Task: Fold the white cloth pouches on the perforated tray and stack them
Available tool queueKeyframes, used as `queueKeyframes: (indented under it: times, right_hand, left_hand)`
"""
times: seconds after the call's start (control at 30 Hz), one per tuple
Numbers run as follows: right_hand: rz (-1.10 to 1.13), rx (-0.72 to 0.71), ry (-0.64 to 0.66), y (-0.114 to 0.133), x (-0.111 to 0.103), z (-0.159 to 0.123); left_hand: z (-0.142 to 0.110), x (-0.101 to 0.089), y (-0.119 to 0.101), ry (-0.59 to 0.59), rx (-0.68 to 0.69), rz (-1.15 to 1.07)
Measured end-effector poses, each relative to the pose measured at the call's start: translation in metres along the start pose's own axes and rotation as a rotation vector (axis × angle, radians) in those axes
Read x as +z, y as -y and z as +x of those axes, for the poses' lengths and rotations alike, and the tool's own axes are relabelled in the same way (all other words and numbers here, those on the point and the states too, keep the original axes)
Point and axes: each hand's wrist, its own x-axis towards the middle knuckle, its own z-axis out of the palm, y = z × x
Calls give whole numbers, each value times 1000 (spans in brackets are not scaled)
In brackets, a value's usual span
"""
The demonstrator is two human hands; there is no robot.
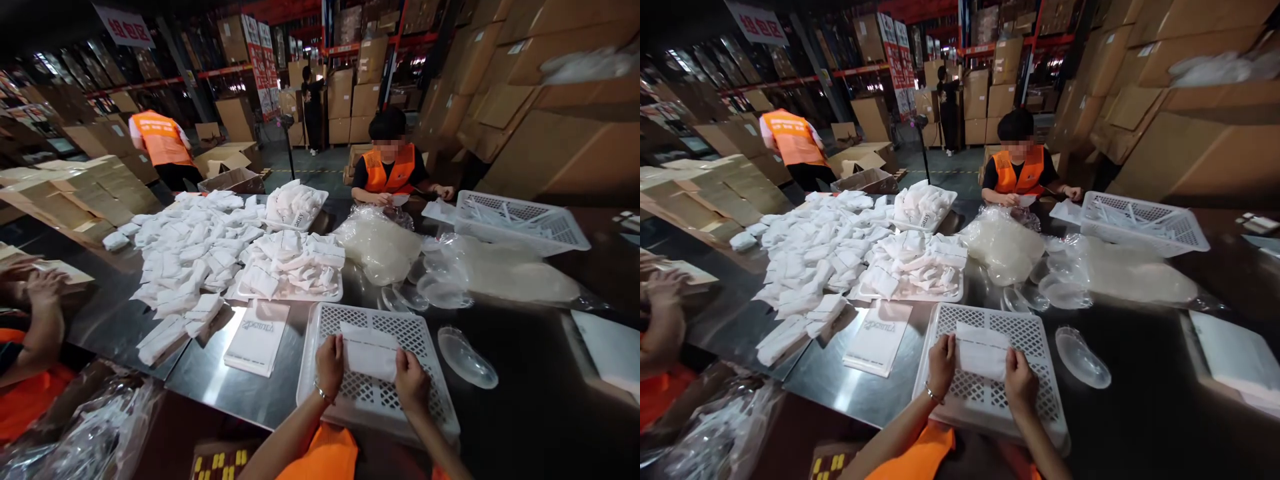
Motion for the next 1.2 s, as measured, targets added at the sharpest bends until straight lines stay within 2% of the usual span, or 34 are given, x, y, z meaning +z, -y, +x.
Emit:
queueKeyframes:
  times: [0.47,0.57,0.7,0.77,0.83,0.9,0.97,1.1,1.13,1.2]
  right_hand:
    - [-93,-32,-14,-16,4,-1]
    - [-113,-34,8,-19,4,3]
    - [-113,-57,5,-19,-3,14]
    - [-129,-151,-34,-14,-6,18]
    - [-173,-386,-8,-9,-3,18]
    - [-215,-640,71,-6,7,13]
    - [-230,-759,121,-5,19,7]
    - [-229,-719,117,-2,31,-4]
    - [-199,-663,127,-2,31,-5]
    - [-36,-439,160,0,29,-2]
  left_hand:
    - [9,-4,-14,138,42,95]
    - [11,-4,-15,173,57,196]
    - [16,-15,-17,202,74,369]
    - [15,-20,-22,172,157,428]
    - [11,-19,-30,139,370,471]
    - [4,-8,-35,153,627,473]
    - [-3,8,-34,174,763,479]
    - [-14,34,-13,145,741,495]
    - [-15,37,-8,146,718,487]
    - [-15,35,-3,151,615,443]
